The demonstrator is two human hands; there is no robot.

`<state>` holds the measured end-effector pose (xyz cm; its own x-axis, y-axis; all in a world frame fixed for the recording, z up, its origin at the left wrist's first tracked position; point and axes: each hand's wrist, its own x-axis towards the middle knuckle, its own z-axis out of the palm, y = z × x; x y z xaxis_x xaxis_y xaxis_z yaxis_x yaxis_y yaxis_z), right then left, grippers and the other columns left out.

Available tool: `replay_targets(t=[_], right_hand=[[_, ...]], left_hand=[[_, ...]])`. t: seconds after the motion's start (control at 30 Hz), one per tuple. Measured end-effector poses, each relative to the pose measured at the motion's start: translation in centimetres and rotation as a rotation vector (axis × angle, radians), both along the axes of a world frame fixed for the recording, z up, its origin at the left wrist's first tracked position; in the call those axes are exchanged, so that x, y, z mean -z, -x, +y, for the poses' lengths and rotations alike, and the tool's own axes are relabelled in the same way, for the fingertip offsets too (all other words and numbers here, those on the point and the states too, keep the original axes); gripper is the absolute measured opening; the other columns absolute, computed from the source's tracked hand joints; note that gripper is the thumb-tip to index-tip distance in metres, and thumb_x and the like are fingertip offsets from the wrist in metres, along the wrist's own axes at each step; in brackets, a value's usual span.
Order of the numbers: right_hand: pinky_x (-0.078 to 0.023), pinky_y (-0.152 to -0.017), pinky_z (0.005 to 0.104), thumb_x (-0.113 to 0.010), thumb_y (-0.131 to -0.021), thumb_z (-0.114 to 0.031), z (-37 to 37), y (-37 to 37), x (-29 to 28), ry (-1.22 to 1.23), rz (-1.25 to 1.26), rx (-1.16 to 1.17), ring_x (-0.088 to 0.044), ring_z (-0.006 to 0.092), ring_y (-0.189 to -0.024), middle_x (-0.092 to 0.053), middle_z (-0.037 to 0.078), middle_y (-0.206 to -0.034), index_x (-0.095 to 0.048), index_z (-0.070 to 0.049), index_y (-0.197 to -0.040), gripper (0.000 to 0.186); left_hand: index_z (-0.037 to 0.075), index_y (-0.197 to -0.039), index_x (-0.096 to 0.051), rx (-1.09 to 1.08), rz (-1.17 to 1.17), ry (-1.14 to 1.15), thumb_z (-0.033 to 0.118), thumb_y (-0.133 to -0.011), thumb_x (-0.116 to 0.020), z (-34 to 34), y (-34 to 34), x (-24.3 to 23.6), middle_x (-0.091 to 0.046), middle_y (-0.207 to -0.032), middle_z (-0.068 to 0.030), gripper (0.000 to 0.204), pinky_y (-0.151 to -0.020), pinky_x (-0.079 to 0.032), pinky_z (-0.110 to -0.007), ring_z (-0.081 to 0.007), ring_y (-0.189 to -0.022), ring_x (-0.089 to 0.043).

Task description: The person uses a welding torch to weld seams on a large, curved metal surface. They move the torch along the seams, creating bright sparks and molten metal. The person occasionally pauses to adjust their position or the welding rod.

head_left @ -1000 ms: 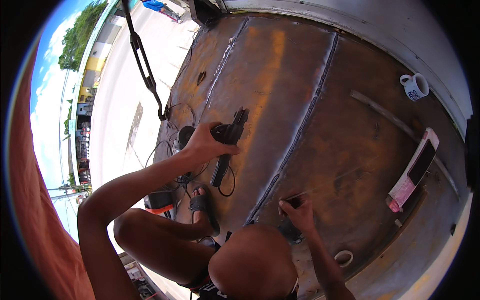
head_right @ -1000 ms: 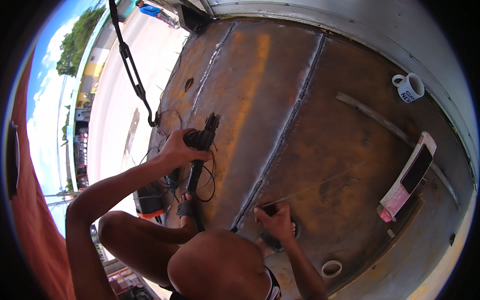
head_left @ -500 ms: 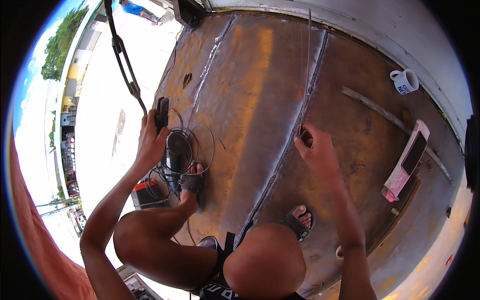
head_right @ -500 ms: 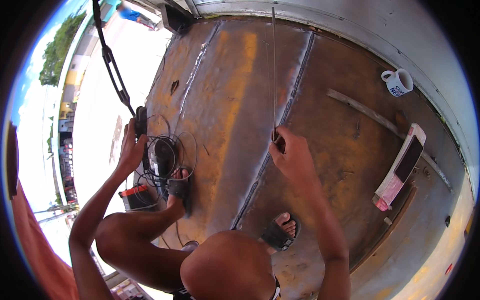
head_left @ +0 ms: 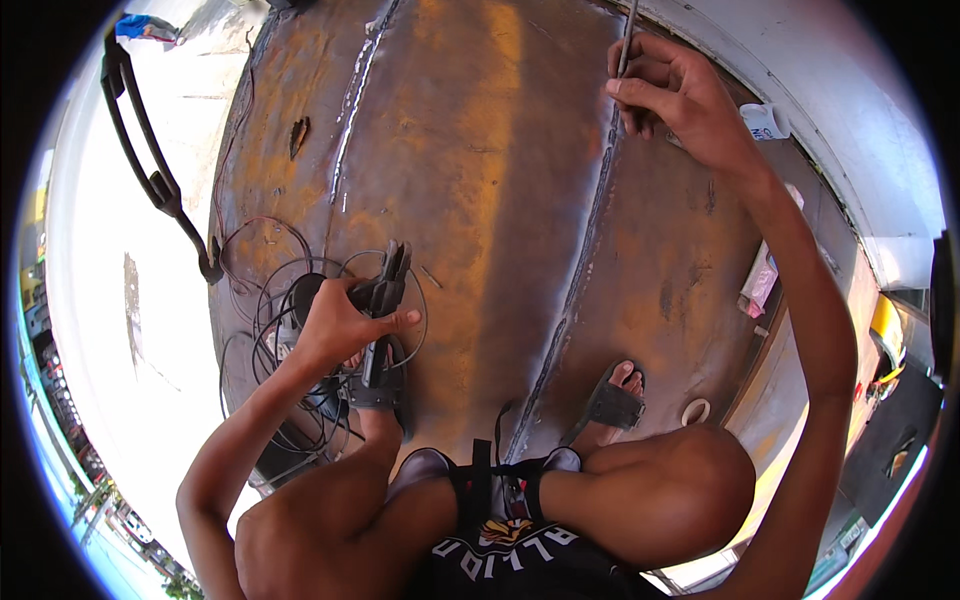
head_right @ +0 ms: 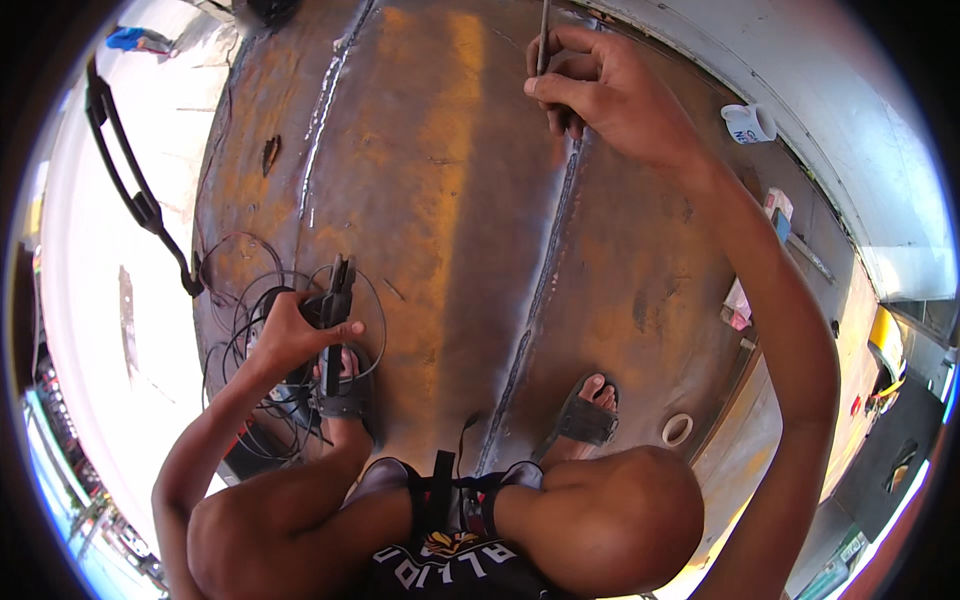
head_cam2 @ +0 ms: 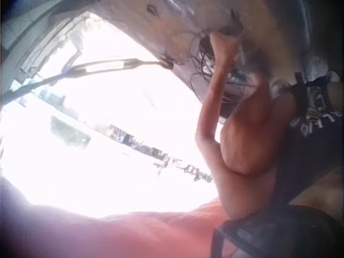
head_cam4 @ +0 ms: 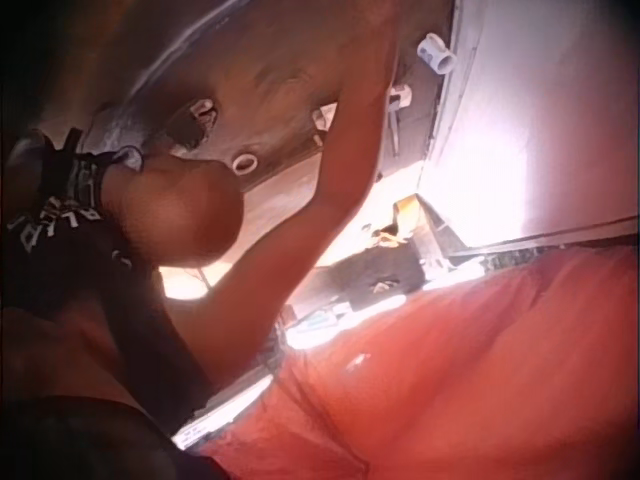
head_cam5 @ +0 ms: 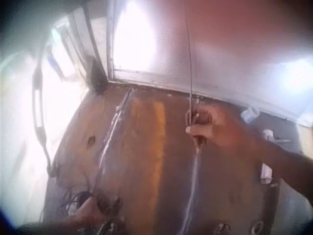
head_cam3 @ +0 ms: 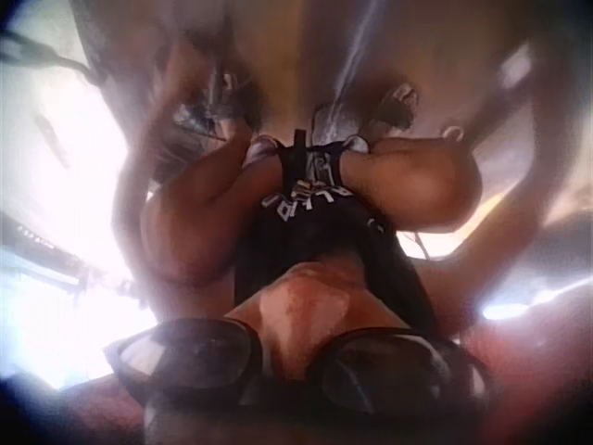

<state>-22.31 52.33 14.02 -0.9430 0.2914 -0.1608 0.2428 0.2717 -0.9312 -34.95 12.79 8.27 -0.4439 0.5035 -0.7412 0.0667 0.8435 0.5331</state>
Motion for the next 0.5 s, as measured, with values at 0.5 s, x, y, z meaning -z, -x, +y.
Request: replay_targets(t=[0.5], right_hand=[[-0.055, -0.058, 0.0296, -0.065, -0.099, -0.011, -8.2, 10.3, 1.9, 0.045, 0.132, 0.111, -0.067, 0.0149, -0.064, -0.066, 0.007, -0.077, -0.061, -0.001, -0.096, 0.011]], left_hand=[[0.008, -0.111, -0.055, -0.860, -0.372, -0.389, 0.016, -0.084, -0.069, 0.6, 5.7, 5.3, -0.054, -0.102, -0.0036, 0.032, -0.080, -0.049, -0.032, -0.0147, -0.091, -0.054]])
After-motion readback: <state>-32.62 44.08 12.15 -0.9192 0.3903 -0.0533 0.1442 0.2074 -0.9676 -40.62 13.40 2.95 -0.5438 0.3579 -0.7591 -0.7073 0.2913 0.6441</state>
